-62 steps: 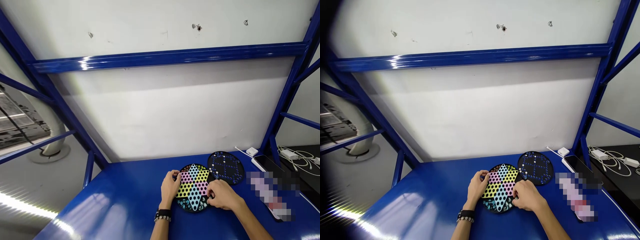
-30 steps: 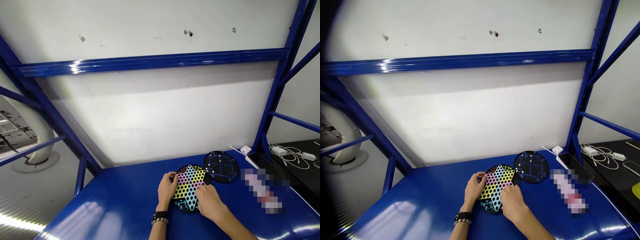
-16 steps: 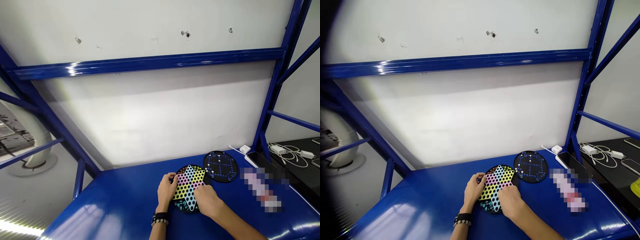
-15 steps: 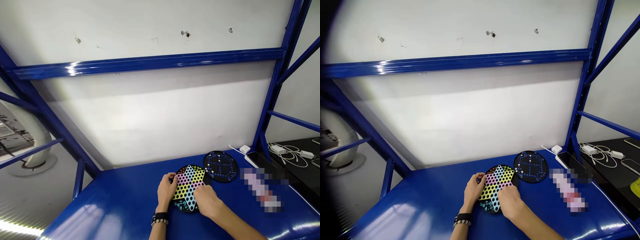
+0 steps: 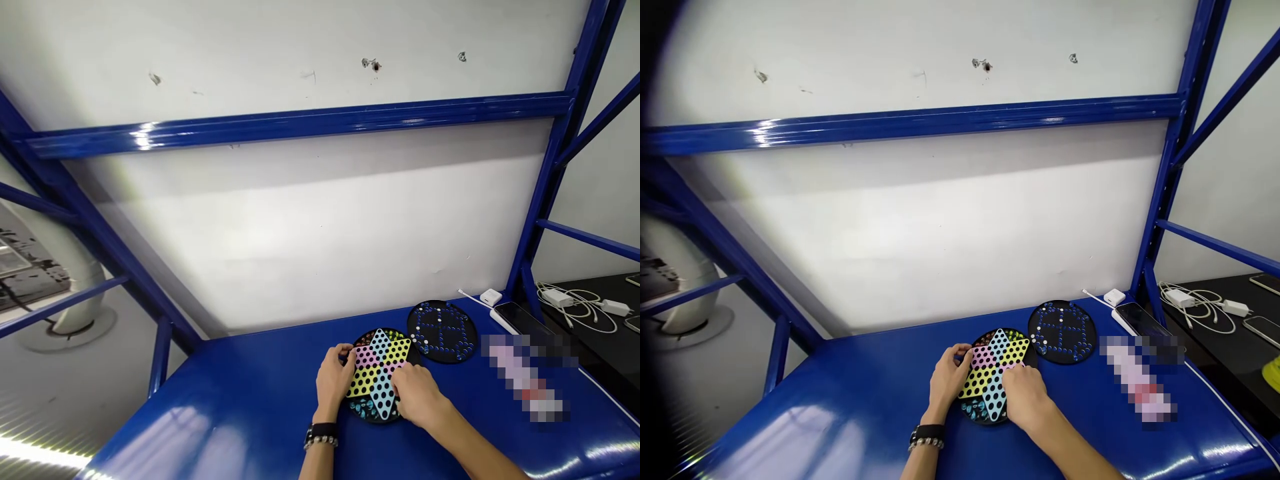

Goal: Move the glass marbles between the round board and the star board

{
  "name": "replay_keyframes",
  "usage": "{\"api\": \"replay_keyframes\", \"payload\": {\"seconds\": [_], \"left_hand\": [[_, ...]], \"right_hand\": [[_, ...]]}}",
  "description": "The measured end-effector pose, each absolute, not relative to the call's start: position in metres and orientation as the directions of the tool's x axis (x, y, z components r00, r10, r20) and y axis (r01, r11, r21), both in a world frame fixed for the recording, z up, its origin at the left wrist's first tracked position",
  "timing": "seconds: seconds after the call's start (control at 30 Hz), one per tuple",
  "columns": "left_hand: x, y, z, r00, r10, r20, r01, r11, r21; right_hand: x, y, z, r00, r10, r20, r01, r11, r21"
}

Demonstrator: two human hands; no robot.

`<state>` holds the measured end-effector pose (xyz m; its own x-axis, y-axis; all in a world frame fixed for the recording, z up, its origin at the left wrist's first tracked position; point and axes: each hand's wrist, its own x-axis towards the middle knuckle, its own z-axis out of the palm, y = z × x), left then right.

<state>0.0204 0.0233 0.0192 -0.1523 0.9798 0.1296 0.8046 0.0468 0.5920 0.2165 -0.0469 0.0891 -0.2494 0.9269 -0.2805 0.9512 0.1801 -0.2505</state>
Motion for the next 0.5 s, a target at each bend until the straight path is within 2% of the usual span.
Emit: {"api": "replay_keyframes", "payload": {"seconds": [0.5], "left_hand": [[0.0200,0.0231,0.0175,-0.152,0.982,0.112,0.796,0.054,0.603]], "right_hand": [[0.2141,-0.0380,0.0843,-0.255,0.907,-0.337,0.961,0.197,-0.196]]}}
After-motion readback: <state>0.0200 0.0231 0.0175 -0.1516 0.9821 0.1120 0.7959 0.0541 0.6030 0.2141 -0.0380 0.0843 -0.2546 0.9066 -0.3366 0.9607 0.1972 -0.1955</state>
